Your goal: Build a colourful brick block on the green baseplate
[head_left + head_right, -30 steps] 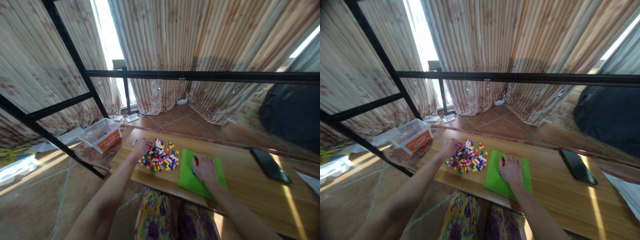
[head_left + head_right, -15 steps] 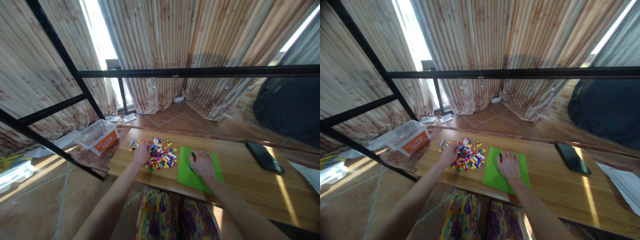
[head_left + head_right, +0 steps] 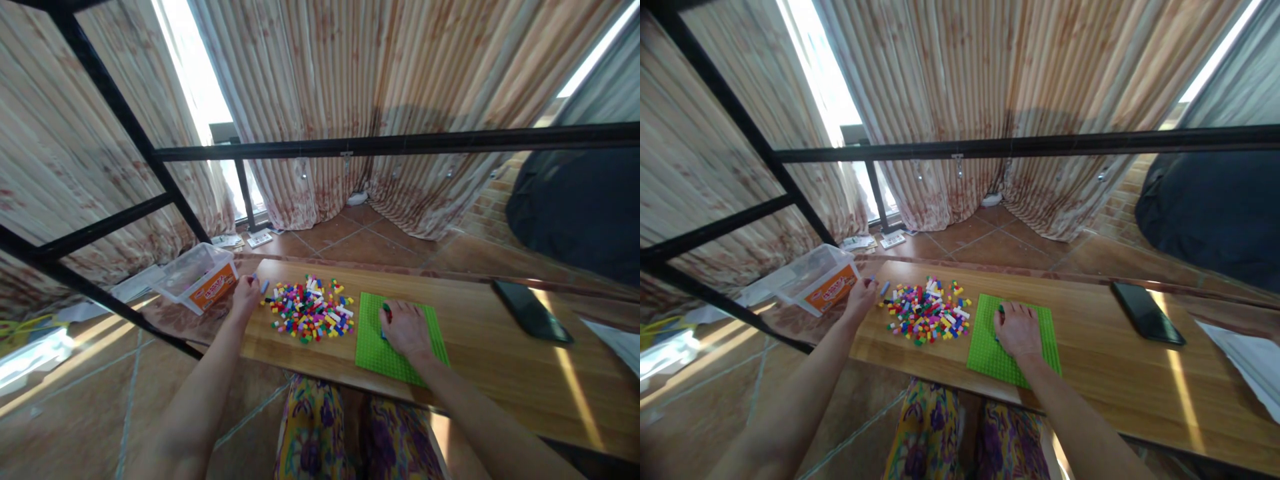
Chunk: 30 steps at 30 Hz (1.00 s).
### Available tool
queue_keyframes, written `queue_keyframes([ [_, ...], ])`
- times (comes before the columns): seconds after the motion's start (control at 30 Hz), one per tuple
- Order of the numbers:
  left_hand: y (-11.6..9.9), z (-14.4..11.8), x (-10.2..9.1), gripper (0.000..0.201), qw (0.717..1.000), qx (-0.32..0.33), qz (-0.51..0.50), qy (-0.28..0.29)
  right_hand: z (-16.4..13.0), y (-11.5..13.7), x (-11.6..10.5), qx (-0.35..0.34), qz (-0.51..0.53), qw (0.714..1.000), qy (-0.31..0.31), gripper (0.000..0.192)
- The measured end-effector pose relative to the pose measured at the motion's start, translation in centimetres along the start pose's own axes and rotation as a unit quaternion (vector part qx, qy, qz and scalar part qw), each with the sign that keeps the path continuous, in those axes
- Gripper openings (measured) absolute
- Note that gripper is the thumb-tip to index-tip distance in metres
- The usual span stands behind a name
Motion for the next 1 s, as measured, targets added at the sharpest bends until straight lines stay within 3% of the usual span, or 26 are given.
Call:
queue_keyframes([
  [0.1,0.2,1.0,1.6,0.01,0.999,0.011,-0.038,0.021,0.0,0.0,0.0,-0.002,0.0,1.0,0.002,0.033],
  [0.27,0.6,0.0,4.3,0.015,0.992,0.03,-0.109,0.062,0.0,-0.1,0.2,0.0,-0.003,1.0,0.006,0.032],
  [0.5,1.5,-2.0,4.1,0.019,0.982,0.037,-0.17,0.075,0.0,-0.1,0.1,0.001,-0.007,1.0,0.005,0.033],
  [0.7,2.1,-4.4,3.7,0.019,0.982,0.023,-0.181,0.038,-0.1,-0.1,-0.1,0.0,-0.004,1.0,0.0,0.034],
  [1.0,2.6,-8.5,4.0,0.025,0.966,-0.017,-0.247,-0.07,0.0,-0.1,0.1,0.0,0.003,1.0,0.003,0.035],
])
Point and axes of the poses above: each hand's wrist, its own z-axis towards the middle knuckle, its own x-axis out of the palm, y = z × x, the point moved 9 cm from there along z, towards the middle knuckle, and after that the axes turned 13 degrees about -z, right-handed, at the moved point
